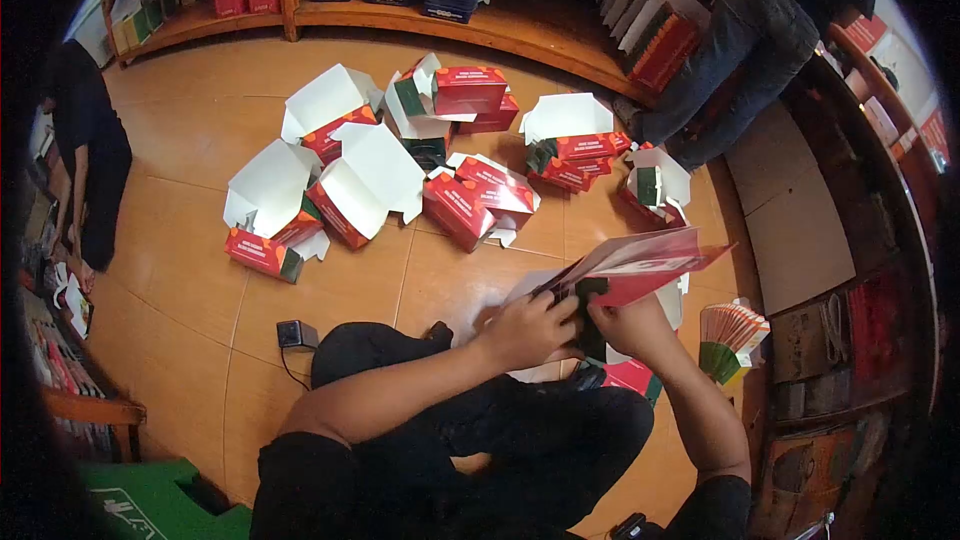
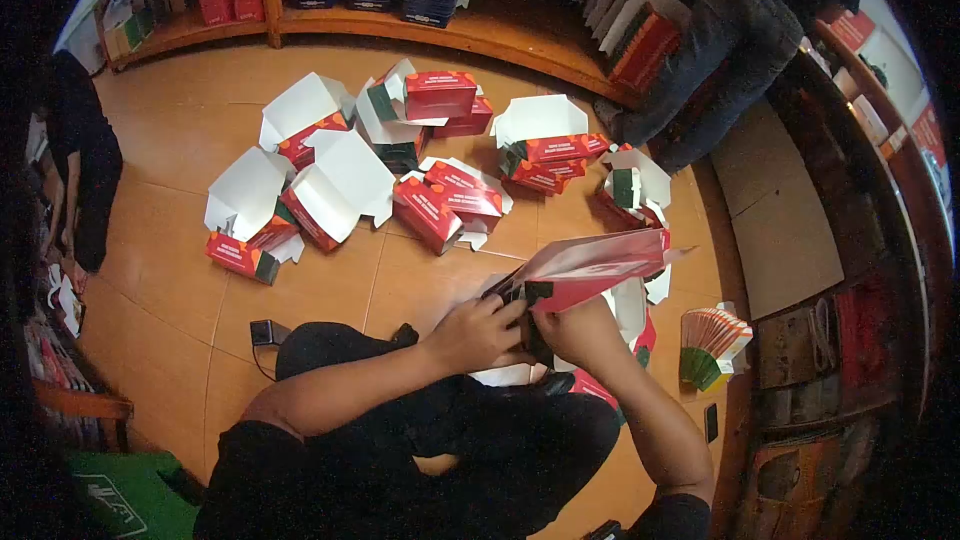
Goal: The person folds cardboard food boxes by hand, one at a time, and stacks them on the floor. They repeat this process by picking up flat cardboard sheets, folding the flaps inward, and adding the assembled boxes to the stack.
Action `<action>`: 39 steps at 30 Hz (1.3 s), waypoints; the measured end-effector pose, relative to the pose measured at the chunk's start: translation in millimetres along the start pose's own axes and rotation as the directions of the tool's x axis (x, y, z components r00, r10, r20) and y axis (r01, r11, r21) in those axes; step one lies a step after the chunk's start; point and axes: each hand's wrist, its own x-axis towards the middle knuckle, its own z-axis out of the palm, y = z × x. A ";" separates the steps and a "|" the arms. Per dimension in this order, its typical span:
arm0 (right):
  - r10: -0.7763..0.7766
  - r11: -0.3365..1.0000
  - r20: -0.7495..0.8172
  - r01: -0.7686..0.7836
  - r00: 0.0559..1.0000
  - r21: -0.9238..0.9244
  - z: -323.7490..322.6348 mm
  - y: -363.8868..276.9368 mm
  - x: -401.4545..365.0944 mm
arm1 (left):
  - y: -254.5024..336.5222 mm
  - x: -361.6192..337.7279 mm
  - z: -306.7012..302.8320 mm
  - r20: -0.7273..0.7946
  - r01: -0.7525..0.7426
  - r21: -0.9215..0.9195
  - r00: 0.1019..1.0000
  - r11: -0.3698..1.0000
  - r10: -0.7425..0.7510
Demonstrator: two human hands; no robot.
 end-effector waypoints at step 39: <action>0.309 0.917 -0.474 -0.125 0.825 0.379 -12.0 -38.9 -24.8 | 7.3 -13.0 19.5 0.147 0.205 -0.119 0.971 0.972 -0.187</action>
